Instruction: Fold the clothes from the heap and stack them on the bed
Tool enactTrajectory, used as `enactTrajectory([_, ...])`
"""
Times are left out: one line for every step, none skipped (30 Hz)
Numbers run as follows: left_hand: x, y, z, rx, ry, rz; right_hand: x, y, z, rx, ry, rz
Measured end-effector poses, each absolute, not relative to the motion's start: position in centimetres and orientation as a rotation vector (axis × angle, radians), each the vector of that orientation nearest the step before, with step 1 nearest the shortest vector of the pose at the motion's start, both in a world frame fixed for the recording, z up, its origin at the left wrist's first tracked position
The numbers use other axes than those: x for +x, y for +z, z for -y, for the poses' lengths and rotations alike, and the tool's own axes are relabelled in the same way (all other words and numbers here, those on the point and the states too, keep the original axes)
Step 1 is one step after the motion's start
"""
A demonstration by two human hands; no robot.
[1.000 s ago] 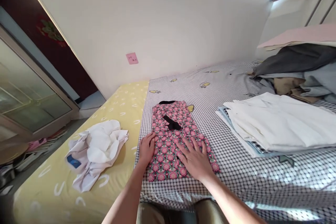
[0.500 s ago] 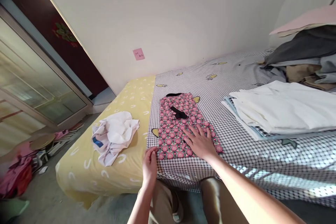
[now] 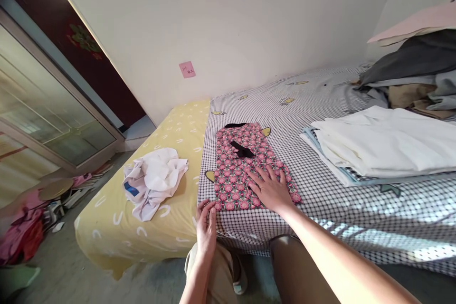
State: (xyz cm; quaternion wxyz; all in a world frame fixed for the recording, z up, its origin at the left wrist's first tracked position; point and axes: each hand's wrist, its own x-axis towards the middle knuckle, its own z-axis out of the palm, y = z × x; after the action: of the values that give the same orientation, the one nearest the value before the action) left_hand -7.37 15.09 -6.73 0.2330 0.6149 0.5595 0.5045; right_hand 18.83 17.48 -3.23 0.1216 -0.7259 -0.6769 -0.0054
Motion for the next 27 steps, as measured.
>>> enactTrajectory([-7.3, -6.7, -15.1, 1.706, 1.374, -1.545, 18.8, -3.3, -17.5, -2.118, -0.02, 1.977])
enactTrajectory([-7.2, -6.8, -15.1, 1.727, 1.36, -1.56, 18.8, -3.3, -17.5, -2.12, -0.024, 1.976])
enactTrajectory([-7.0, -6.8, -15.2, 1.75, 1.346, -1.579, 18.8, -3.3, -17.5, -2.122, -0.028, 1.973])
enactTrajectory([-6.9, -6.9, -15.2, 1.775, 1.331, -1.596, 18.8, -3.3, -17.5, -2.124, -0.029, 1.971])
enactTrajectory([-6.7, -7.0, -15.3, 1.799, 1.315, -1.606, 18.8, -3.3, -17.5, -2.127, -0.028, 1.971])
enactTrajectory([-6.5, -7.0, -15.4, 1.82, 1.3, -1.615, 18.8, -3.4, -17.5, -2.13, -0.03, 1.967])
enactTrajectory([-6.3, -7.1, -15.5, 1.837, 1.283, -1.627, 18.8, -3.4, -17.5, -2.132, -0.031, 1.965])
enactTrajectory([-6.1, -7.1, -15.6, 1.85, 1.265, -1.643, 18.8, -3.3, -17.4, -2.133, -0.031, 1.965])
enactTrajectory([-5.9, -7.1, -15.6, 1.862, 1.245, -1.665, 18.8, -3.3, -17.4, -2.132, -0.032, 1.967])
enactTrajectory([-5.7, -7.1, -15.7, 1.875, 1.22, -1.698, 18.8, -3.3, -17.4, -2.132, -0.037, 1.97])
enactTrajectory([-5.5, -7.0, -15.7, 1.881, 1.199, -1.738, 18.8, -3.2, -17.4, -2.134, -0.046, 1.973])
enactTrajectory([-5.3, -7.0, -15.6, 1.883, 1.178, -1.774, 18.7, -3.1, -17.3, -2.138, -0.054, 1.978])
enactTrajectory([-5.1, -7.0, -15.6, 1.878, 1.164, -1.801, 18.7, -3.1, -17.3, -2.144, -0.061, 1.984])
enactTrajectory([-4.9, -6.9, -15.6, 1.872, 1.152, -1.82, 18.7, -3.0, -17.3, -2.153, -0.066, 1.988])
enactTrajectory([-4.8, -6.9, -15.5, 1.867, 1.144, -1.829, 18.7, -3.0, -17.3, -2.16, -0.068, 1.99])
enactTrajectory([-4.6, -6.8, -15.5, 1.866, 1.136, -1.83, 18.7, -3.0, -17.3, -2.167, -0.07, 1.99])
enactTrajectory([-4.5, -6.7, -15.5, 1.865, 1.131, -1.831, 18.8, -3.0, -17.3, -2.169, -0.073, 1.99])
enactTrajectory([-4.4, -6.6, -15.5, 1.863, 1.128, -1.838, 18.8, -3.1, -17.3, -2.17, -0.079, 1.988])
enactTrajectory([-4.3, -6.4, -15.5, 1.859, 1.125, -1.851, 18.8, -3.1, -17.3, -2.168, -0.085, 1.988])
enactTrajectory([-4.2, -6.3, -15.5, 1.856, 1.118, -1.866, 18.9, -3.2, -17.3, -2.163, -0.089, 1.989])
enactTrajectory([-4.1, -6.1, -15.5, 1.851, 1.112, -1.884, 18.9, -3.2, -17.3, -2.158, -0.09, 1.991])
enactTrajectory([-4.1, -5.9, -15.6, 1.846, 1.106, -1.899, 18.9, -3.3, -17.3, -2.152, -0.09, 1.994])
enactTrajectory([-4.0, -5.7, -15.6, 1.84, 1.103, -1.907, 19.0, -3.3, -17.3, -2.148, -0.09, 1.995])
enactTrajectory([-3.9, -5.5, -15.6, 1.835, 1.103, -1.91, 19.0, -3.3, -17.4, -2.146, -0.091, 1.996])
enactTrajectory([-3.9, -5.3, -15.6, 1.83, 1.106, -1.913, 19.0, -3.4, -17.4, -2.142, -0.094, 1.996])
enactTrajectory([-3.9, -5.2, -15.7, 1.827, 1.111, -1.918, 19.1, -3.4, -17.4, -2.138, -0.098, 1.994])
enactTrajectory([-3.9, -5.1, -15.7, 1.828, 1.115, -1.925, 19.1, -3.5, -17.4, -2.132, -0.101, 1.993])
